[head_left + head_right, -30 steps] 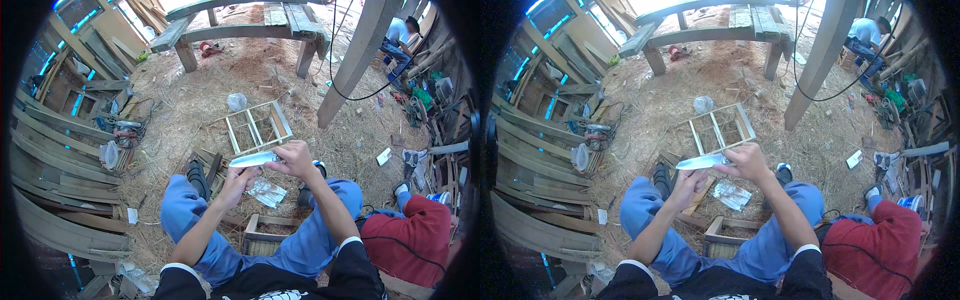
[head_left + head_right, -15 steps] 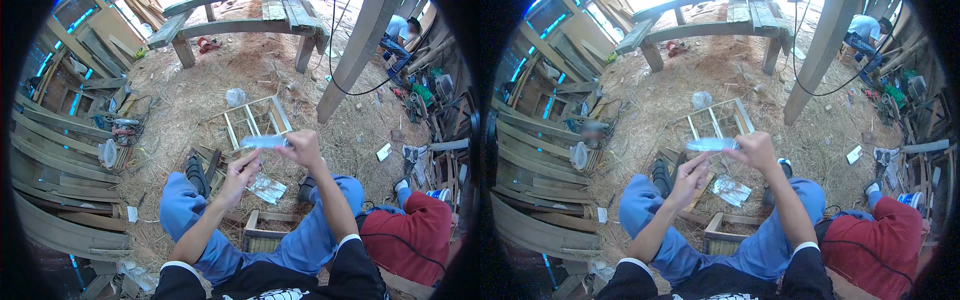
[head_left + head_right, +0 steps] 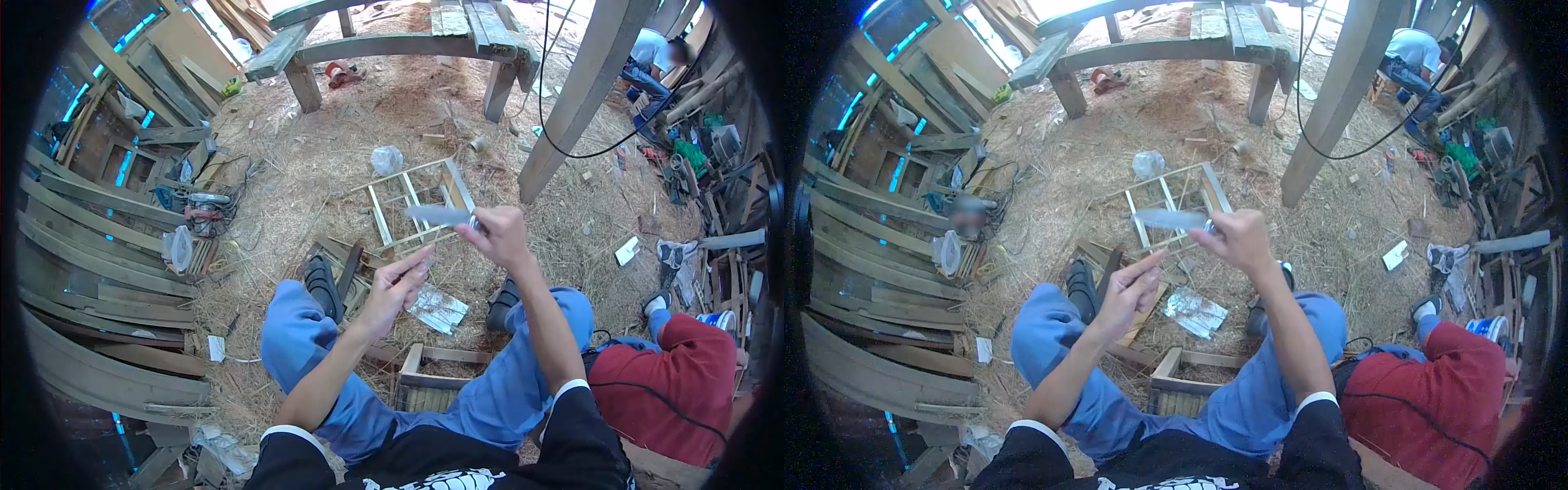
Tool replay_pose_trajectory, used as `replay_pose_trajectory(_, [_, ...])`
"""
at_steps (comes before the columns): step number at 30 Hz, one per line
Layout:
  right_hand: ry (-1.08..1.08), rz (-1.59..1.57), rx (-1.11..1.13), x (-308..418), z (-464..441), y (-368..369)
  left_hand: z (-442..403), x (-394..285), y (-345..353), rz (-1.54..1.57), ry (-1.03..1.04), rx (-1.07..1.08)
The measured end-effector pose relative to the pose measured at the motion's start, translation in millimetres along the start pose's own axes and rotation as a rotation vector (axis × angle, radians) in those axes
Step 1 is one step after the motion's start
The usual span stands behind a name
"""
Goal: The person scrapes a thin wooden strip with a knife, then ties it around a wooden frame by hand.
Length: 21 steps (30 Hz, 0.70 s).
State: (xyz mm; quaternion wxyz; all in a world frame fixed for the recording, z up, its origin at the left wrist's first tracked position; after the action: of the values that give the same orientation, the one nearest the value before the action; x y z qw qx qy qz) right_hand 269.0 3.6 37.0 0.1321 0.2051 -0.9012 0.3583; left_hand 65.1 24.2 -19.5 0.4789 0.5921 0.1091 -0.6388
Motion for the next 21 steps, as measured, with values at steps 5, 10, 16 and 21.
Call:
replay_pose_trajectory(5, [-0.243, -0.062, 0.127, 44.7, 16.3, 15.0, -4.7, 7.2, -4.5, 0.010, 0.023, -0.006])
replay_pose_trajectory(10, [-0.097, -0.057, 0.078, 4.9, 12.0, 18.1, -6.0, -5.4, -6.1, 0.054, 0.019, -0.022])
replay_pose_trajectory(16, [-0.221, -0.072, 0.130, 37.0, 18.0, 23.7, -6.2, 4.2, -8.2, -0.024, -0.004, -0.057])
replay_pose_trajectory(21, [-0.179, 0.025, 0.141, 11.3, 11.2, 20.5, -11.1, -8.1, -8.4, -0.012, 0.043, -0.051])
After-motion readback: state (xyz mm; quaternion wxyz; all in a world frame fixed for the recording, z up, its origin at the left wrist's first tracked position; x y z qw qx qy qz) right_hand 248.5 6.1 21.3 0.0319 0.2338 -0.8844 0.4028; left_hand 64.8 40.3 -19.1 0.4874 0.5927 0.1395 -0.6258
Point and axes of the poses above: each hand's wrist, its own z-axis away from the middle knuckle, its own y-axis out of the palm, x = y × z, the point moved 7 cm from there along -z, towards the middle knuckle, and after that the axes turned 6 degrees about -x, right-handed, at the moved point
